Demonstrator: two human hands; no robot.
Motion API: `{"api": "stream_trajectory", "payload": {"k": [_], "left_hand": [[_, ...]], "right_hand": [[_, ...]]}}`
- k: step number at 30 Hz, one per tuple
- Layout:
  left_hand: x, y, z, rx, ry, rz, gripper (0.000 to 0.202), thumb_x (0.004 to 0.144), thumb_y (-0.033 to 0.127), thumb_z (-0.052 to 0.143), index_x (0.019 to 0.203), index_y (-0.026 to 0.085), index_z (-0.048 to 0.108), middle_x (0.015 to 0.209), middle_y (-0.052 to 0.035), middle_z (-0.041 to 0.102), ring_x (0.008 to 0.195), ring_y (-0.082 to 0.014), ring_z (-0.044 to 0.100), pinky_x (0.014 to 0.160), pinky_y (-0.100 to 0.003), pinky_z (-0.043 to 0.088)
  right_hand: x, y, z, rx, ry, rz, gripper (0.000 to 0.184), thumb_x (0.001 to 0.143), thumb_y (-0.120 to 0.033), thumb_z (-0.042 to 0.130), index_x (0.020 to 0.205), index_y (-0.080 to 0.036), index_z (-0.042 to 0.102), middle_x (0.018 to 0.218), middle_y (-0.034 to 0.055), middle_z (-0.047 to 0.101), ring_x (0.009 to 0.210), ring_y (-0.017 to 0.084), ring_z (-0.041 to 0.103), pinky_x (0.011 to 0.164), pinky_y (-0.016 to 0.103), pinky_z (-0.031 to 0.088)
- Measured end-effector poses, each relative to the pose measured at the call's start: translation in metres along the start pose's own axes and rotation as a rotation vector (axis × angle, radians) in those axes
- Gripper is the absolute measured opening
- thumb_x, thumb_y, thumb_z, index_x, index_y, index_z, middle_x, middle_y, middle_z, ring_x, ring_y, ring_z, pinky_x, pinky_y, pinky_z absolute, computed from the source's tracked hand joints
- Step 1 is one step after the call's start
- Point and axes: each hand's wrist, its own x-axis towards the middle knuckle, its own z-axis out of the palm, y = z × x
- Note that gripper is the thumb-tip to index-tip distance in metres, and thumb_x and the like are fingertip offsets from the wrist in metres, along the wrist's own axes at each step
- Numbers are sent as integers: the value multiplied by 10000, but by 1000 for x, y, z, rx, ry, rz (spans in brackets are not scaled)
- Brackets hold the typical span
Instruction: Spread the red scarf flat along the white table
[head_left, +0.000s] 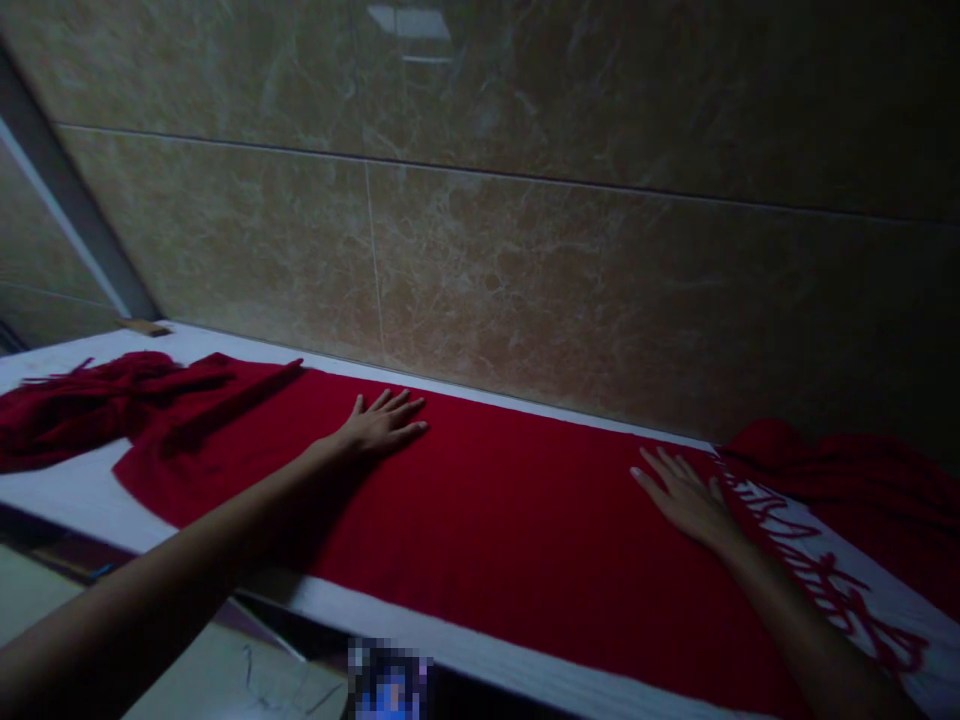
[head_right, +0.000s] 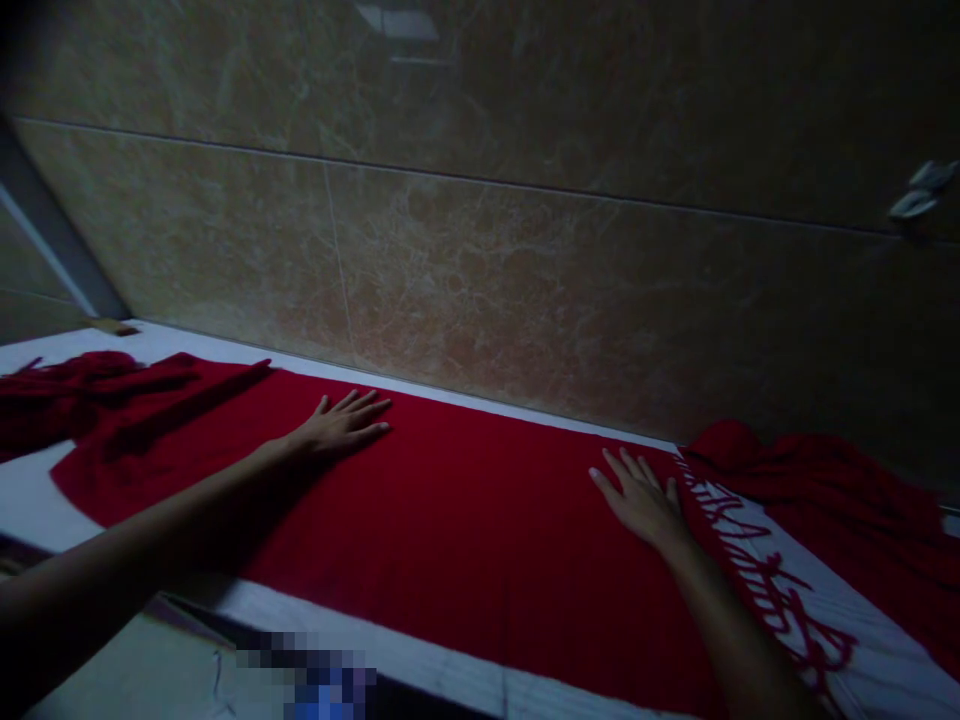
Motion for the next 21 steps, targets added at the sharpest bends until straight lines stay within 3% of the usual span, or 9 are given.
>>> {"api": "stream_trajectory", "payload": {"k": [4, 8, 12, 14, 21], "left_hand": [[13, 4, -10, 20, -58, -34, 842, 969, 769, 320, 1695, 352, 235, 1777, -36, 96, 1639, -423, 33, 1206, -813, 18], [24, 37, -18, 4, 41, -8, 825, 983, 775, 287, 1676, 328, 313, 1768, -66, 180, 1636, -433, 72, 1215, -801, 82], [25, 83, -2, -18, 8, 143, 811, 994, 781, 261, 1677, 348, 300, 1772, -39, 152, 1644, -402, 16, 1230, -777, -14], [24, 95, 9, -30, -27, 186, 822, 986, 797, 274, 1681, 357, 280, 1773, -28, 133, 1645, -395, -2, 1229, -772, -44], [24, 94, 16, -68, -34, 190, 832, 979, 815, 285, 1678, 364, 283, 1773, -22, 141, 1651, -361, 8, 1256, -734, -39]], "right_hand": [[9, 0, -5, 24, -14, 16, 757, 1022, -631, 253, 1672, -257, 360, 1748, 78, 240, 1622, 362, 201, 1254, 725, 193], [14, -3, -7, 65, 52, -2, 803, 997, -686, 258, 1658, -251, 393, 1733, 101, 294, 1604, 406, 243, 1217, 774, 233], [14, -4, -2, 66, 65, -23, 786, 1001, -658, 264, 1646, -234, 413, 1724, 118, 313, 1597, 411, 263, 1217, 777, 225], [12, -3, -2, 63, 40, -26, 764, 1007, -630, 277, 1639, -227, 423, 1721, 124, 318, 1597, 406, 266, 1223, 766, 225], [10, 2, -9, 100, -7, 15, 763, 1024, -604, 251, 1661, -202, 368, 1749, 102, 243, 1626, 363, 200, 1269, 722, 133]]}}
